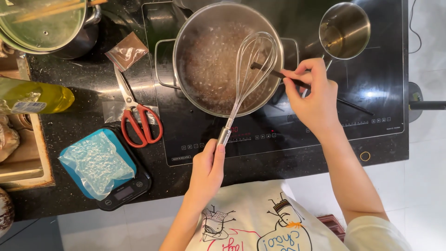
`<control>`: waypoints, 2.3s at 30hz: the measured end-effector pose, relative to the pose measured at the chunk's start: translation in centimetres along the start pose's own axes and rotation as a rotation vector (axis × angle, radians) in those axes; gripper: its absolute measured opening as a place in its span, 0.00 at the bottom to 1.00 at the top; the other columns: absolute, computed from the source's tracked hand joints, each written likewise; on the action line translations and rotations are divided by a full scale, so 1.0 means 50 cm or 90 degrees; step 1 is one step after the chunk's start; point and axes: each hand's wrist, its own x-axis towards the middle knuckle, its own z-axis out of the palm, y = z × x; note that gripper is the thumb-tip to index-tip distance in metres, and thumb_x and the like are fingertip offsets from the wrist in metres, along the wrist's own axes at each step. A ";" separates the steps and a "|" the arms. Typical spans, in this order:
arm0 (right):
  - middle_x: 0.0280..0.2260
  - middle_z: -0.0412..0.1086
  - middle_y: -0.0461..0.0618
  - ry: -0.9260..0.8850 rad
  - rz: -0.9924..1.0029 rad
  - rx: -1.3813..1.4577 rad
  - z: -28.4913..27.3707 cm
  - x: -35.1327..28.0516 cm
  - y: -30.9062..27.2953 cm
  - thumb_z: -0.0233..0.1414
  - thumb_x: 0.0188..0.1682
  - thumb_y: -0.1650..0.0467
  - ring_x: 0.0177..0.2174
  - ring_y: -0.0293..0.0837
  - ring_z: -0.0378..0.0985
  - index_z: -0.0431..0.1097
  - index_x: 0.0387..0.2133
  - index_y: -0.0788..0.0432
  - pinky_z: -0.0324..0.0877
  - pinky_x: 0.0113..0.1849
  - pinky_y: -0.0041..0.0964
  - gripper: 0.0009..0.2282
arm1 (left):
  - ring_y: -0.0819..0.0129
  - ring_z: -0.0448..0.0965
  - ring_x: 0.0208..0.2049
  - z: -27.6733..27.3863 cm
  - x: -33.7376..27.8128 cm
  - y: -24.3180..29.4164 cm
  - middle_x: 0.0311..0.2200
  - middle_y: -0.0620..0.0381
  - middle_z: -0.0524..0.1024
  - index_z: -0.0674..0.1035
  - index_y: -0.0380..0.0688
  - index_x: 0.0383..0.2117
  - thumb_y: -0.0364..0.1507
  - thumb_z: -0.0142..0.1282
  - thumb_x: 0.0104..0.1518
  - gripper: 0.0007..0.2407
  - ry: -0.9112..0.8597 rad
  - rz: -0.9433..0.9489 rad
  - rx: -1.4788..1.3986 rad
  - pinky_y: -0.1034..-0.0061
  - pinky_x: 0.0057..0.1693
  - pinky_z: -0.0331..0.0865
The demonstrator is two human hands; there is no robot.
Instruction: Whisking a dark liquid containing small spherical ingredients in a pot on an induction stove.
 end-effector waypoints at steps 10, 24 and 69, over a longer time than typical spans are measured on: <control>0.41 0.80 0.52 -0.027 -0.028 -0.015 -0.008 -0.008 -0.007 0.59 0.55 0.79 0.36 0.38 0.83 0.58 0.43 0.61 0.68 0.32 0.28 0.13 | 0.79 0.58 0.16 0.002 0.001 -0.006 0.13 0.62 0.62 0.71 0.39 0.29 0.32 0.45 0.68 0.11 0.010 -0.020 0.009 0.76 0.23 0.55; 0.39 0.79 0.50 0.009 0.024 0.019 -0.034 -0.039 -0.006 0.61 0.54 0.81 0.34 0.34 0.79 0.61 0.45 0.65 0.70 0.34 0.25 0.13 | 0.78 0.59 0.17 -0.021 0.008 -0.001 0.14 0.60 0.63 0.71 0.39 0.27 0.35 0.41 0.69 0.15 0.059 -0.024 0.021 0.75 0.25 0.56; 0.43 0.74 0.52 0.020 0.087 0.121 -0.048 -0.120 -0.019 0.58 0.54 0.83 0.45 0.39 0.79 0.67 0.52 0.67 0.73 0.51 0.32 0.15 | 0.74 0.59 0.16 -0.037 -0.020 0.012 0.13 0.57 0.63 0.70 0.39 0.27 0.38 0.39 0.69 0.16 0.077 -0.091 0.105 0.71 0.25 0.58</control>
